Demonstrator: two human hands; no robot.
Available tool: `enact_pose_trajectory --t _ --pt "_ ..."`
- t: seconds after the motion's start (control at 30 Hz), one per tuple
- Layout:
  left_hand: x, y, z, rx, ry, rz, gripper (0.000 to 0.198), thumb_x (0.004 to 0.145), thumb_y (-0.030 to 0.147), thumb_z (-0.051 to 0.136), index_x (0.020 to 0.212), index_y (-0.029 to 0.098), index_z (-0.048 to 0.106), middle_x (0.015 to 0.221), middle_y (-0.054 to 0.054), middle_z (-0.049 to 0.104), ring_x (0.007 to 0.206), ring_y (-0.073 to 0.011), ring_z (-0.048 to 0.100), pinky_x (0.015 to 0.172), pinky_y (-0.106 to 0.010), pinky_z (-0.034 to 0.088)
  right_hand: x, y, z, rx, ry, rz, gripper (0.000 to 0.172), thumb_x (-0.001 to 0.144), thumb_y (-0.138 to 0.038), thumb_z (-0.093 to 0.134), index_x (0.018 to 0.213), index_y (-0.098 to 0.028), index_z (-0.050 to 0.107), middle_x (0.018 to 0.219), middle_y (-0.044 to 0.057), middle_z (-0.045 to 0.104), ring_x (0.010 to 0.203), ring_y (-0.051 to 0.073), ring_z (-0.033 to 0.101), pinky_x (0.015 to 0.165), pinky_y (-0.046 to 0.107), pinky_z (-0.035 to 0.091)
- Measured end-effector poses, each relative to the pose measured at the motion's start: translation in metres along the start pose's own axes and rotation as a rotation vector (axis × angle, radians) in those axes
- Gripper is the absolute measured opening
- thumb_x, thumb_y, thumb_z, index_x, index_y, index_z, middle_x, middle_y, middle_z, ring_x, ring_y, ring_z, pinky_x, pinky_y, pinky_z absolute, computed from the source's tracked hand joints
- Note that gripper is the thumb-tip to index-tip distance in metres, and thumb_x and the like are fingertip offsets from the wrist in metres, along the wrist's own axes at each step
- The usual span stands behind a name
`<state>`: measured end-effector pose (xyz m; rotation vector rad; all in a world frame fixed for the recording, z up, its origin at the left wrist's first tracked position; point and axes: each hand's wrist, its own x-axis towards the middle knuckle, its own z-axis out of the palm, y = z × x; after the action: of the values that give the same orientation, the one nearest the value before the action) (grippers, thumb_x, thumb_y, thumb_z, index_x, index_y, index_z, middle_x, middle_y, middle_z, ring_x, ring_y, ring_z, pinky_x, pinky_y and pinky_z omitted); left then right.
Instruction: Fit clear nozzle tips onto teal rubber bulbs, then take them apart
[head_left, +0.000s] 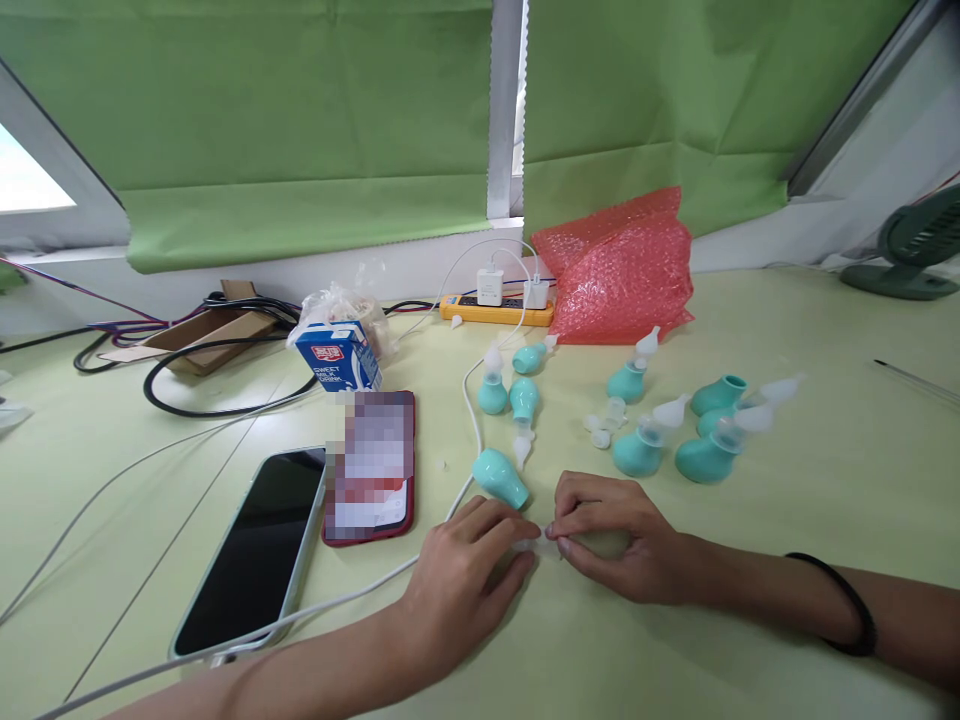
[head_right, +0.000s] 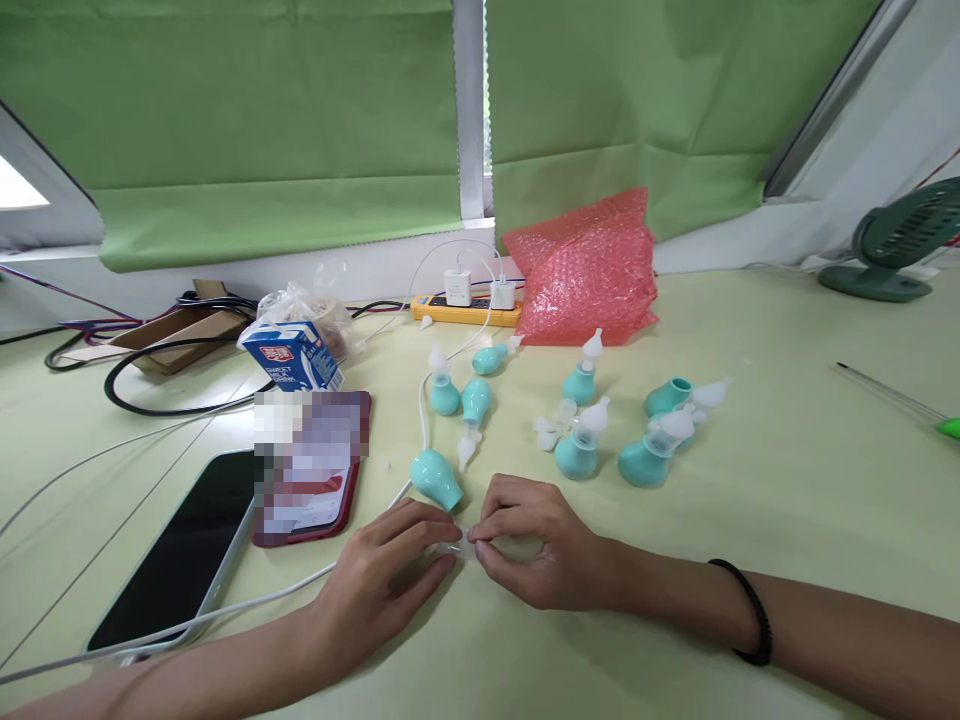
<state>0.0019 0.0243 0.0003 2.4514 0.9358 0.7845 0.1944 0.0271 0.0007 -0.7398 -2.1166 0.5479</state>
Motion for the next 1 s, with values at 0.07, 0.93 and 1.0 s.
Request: enact_pose_trajectory --t 0.07,0.93,1.0 --pt "0.0004 0.0002 -0.0001 0.001 0.001 0.004 0.016 0.079 0.015 0.047 0.09 0.018 0.058 0.083 -0.006 0.06 0.078 -0.0161 0.055 0.068 -0.029 0.049 0.0001 0.0004 0.0003 -0.006 -0.007 -0.012 0.013 0.074 -0.01 0.049 0.077 -0.017 0.06 0.065 0.003 0.053 0.06 0.01 0.051 0.053 0.022 0.042" --pt "-0.0011 -0.0002 0.0001 0.014 0.01 0.052 0.017 0.08 0.014 0.046 0.091 0.018 0.058 0.083 -0.006 0.061 0.077 -0.0156 0.055 0.066 -0.028 0.049 0.0006 0.0017 0.0024 -0.073 -0.004 -0.066 0.015 0.075 -0.011 0.048 0.083 -0.017 0.059 0.06 0.002 0.054 0.058 0.011 0.049 0.052 0.023 0.041" --pt "-0.0012 0.0003 0.0 0.019 0.012 0.058 0.017 0.08 0.015 0.045 0.092 0.018 0.058 0.083 -0.006 0.06 0.077 -0.0156 0.055 0.066 -0.028 0.049 0.0005 0.002 0.0028 -0.087 -0.006 -0.076 0.015 0.076 -0.011 0.047 0.084 -0.017 0.058 0.059 0.002 0.053 0.058 0.011 0.049 0.052 0.023 0.041"
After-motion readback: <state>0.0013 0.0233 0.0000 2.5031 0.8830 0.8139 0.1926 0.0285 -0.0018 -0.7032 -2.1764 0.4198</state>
